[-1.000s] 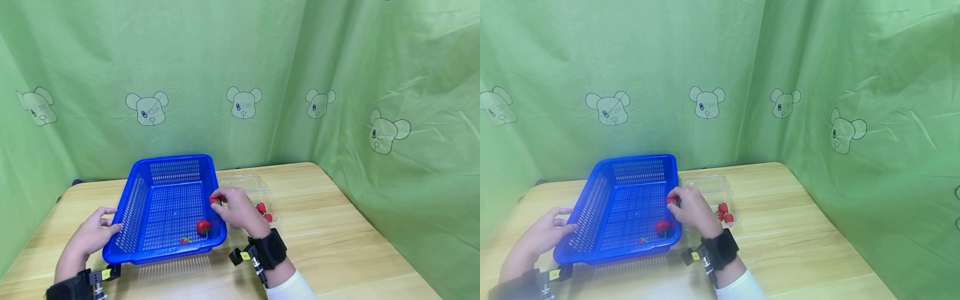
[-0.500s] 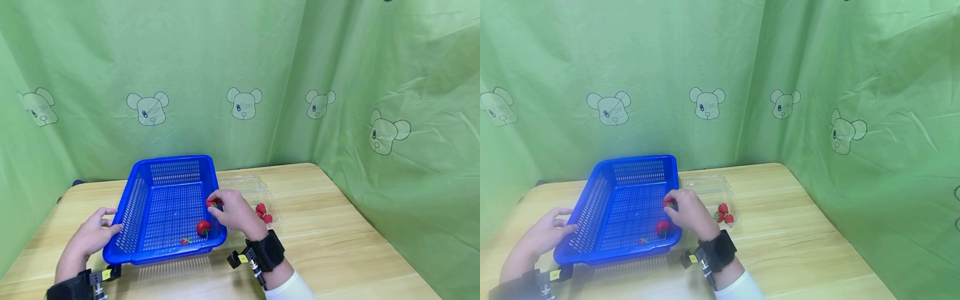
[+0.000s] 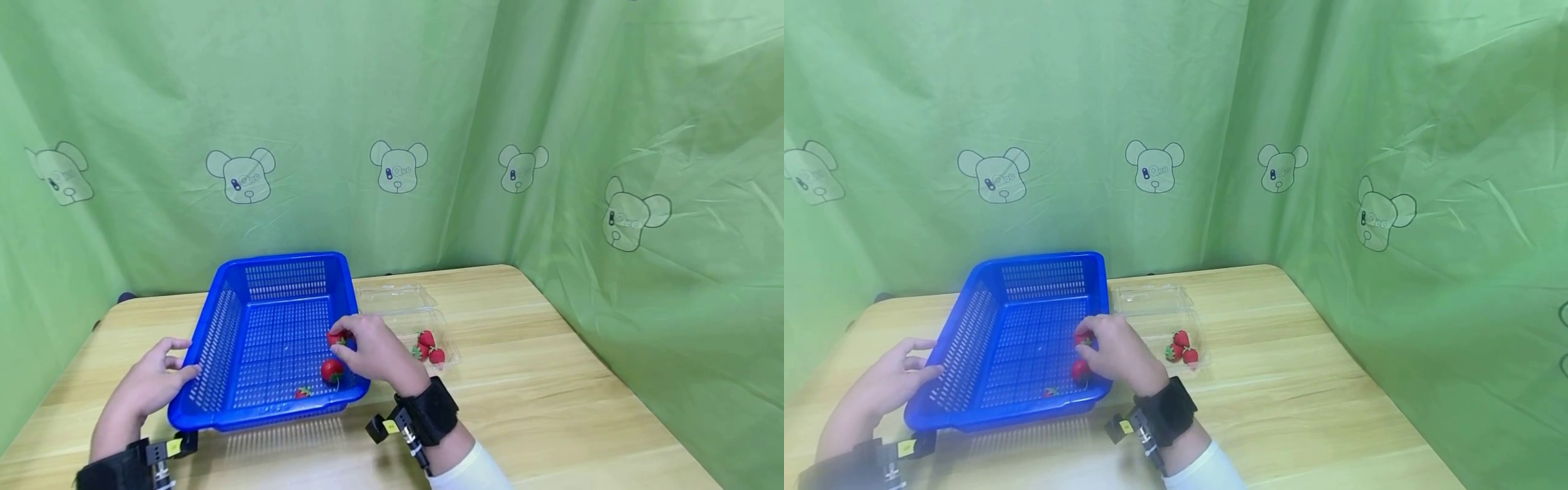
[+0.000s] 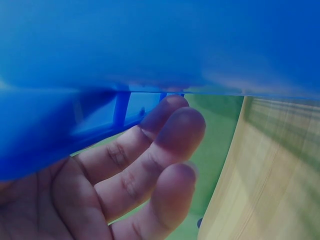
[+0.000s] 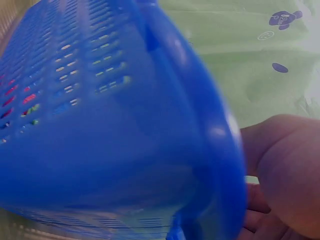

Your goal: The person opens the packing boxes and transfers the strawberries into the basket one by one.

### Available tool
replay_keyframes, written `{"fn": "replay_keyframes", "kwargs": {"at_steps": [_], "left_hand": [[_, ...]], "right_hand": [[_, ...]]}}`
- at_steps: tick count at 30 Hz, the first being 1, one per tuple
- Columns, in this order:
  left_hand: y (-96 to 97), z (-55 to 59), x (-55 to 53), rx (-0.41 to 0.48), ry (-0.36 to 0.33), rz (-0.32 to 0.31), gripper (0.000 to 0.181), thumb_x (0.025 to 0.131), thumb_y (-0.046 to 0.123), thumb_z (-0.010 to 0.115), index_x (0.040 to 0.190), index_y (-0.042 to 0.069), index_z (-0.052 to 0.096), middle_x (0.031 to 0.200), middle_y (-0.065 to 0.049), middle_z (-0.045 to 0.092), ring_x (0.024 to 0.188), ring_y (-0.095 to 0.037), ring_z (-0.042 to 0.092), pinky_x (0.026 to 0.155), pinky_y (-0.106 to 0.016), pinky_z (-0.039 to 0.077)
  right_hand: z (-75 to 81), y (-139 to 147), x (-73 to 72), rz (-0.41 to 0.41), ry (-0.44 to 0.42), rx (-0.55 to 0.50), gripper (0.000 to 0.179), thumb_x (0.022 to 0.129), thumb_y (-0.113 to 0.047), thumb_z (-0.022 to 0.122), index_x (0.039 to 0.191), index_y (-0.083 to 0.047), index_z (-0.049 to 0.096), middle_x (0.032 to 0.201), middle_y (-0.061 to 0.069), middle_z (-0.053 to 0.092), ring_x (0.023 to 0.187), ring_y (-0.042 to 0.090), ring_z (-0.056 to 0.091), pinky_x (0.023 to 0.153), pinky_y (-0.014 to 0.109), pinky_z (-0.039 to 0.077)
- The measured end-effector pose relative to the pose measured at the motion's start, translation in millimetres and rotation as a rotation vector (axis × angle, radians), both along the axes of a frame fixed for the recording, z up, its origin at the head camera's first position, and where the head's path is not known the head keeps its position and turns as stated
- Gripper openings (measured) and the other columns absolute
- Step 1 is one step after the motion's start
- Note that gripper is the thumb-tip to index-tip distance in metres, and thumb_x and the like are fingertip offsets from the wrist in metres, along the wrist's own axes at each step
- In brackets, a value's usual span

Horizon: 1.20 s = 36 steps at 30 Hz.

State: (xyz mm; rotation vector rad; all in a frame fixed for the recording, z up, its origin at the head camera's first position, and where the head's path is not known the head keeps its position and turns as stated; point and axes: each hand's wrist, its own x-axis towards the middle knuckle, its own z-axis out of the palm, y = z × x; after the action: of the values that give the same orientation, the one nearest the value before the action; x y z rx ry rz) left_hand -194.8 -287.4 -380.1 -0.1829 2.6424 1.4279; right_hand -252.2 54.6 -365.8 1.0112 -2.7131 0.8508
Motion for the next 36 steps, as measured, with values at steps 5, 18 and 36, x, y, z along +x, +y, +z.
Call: {"fn": "replay_keyframes", "kwargs": {"at_steps": [5,18,36], "left_hand": [[-0.5,-1.0,-0.4,0.008,-0.009,0.005,0.058,0.098,0.013,0.054,0.141,-0.011,0.024,0.114,-0.032,0.053,0.083,-0.025,0.065,0.072,-0.043,0.056],[-0.1,-3.0,-0.4,0.0,-0.022,0.007,0.058,0.098,0.013,0.053,0.142,-0.011,0.024,0.115,-0.034,0.053,0.084,-0.025,0.065,0.074,-0.044,0.055],[-4.3,-5.1,-4.2,-0.009,-0.005,0.0,0.058,0.098,0.014,0.054,0.142,-0.011,0.024,0.115,-0.034,0.053,0.083,-0.025,0.065,0.073,-0.044,0.056]], "right_hand": [[-5.9,-4,0.0,0.037,0.001,0.025,0.018,0.092,-0.019,0.068,0.108,-0.009,0.069,0.105,0.0,0.068,0.095,0.009,0.061,0.086,0.026,0.052],[-19.2,-18,2.5,0.132,0.065,0.047,0.016,0.091,-0.018,0.069,0.104,-0.01,0.07,0.1,-0.002,0.068,0.093,0.007,0.06,0.085,0.02,0.049],[-15.6,-17,0.4,0.093,0.055,-0.024,0.013,0.093,-0.017,0.067,0.1,-0.007,0.07,0.097,0.004,0.069,0.091,0.013,0.062,0.082,0.025,0.051]]}}
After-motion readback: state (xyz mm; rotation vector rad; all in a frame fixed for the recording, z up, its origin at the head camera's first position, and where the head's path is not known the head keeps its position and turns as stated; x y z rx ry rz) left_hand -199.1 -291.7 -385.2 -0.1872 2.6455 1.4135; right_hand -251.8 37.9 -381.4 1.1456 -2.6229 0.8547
